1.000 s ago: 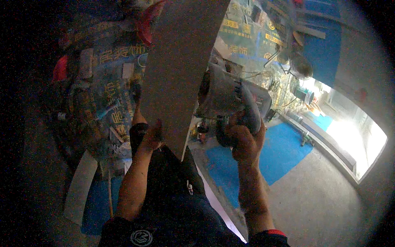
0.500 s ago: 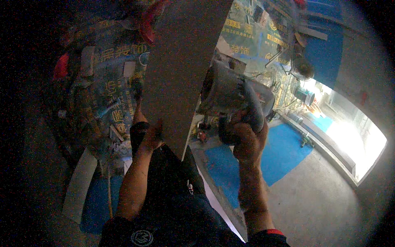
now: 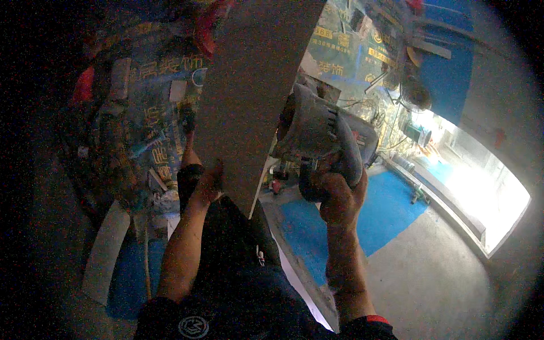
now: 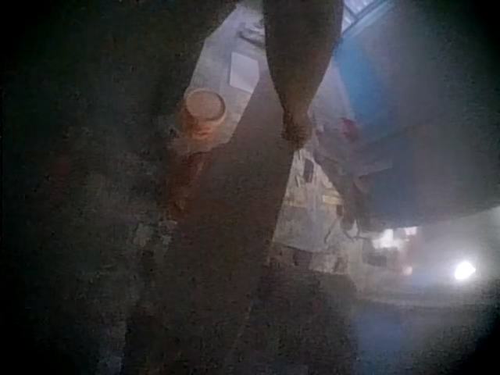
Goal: The person uses an angle grinder to cut a rectangular tile. They hold the tile with one hand and guide the grinder along a marked line with the other, completing the cut and separating the piece.
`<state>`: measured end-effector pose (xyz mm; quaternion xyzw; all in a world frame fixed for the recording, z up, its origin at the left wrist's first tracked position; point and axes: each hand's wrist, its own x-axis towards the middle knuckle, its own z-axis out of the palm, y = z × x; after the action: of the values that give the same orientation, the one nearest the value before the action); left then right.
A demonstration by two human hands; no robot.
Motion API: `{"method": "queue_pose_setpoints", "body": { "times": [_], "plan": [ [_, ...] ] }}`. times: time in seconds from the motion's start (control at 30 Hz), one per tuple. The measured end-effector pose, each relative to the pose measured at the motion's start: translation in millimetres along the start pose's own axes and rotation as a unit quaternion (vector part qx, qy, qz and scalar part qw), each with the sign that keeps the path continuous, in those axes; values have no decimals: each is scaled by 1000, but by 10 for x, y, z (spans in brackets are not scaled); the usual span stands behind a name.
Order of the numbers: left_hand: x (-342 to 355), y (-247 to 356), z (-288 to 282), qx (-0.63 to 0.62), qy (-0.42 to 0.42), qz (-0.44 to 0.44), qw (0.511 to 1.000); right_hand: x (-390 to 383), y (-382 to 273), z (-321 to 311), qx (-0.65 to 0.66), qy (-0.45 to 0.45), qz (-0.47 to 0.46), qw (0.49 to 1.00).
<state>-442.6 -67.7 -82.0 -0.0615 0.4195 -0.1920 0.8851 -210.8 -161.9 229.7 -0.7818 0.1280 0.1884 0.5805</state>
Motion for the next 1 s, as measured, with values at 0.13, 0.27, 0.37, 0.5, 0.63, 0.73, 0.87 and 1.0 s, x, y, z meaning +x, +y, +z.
{"method": "queue_pose_setpoints", "body": {
  "times": [0.13, 0.27, 0.37, 0.5, 0.63, 0.73, 0.87, 1.0],
  "plan": [
    [-62, 18, 84, 112, -28, 79, 990, -27, 19, -51, 6, -18, 5, 1000],
    [-48, 55, -3, 8, -36, 10, 999, -43, 24, -38, 15, -8, 11, 1000],
    [-25, 4, -53, -32, -27, 2, 999, -53, 22, -50, 30, -41, 11, 999],
    [-189, 47, 203, -33, -6, 17, 999, -73, 42, -51, 54, -30, 12, 998],
    [-153, 51, 182, -15, 18, 3, 1000, -75, 10, -5, 48, -27, -1, 998],
    [-18, 10, 14, -39, 29, -16, 999, -71, 30, 2, 52, -38, 6, 998],
    [-55, 36, 100, -31, -3, -17, 999, -60, 52, -28, 41, -41, -1, 998],
    [-104, 67, 186, -24, 6, -5, 1000, -78, 39, -33, 27, -34, 9, 999]
  ]
}}
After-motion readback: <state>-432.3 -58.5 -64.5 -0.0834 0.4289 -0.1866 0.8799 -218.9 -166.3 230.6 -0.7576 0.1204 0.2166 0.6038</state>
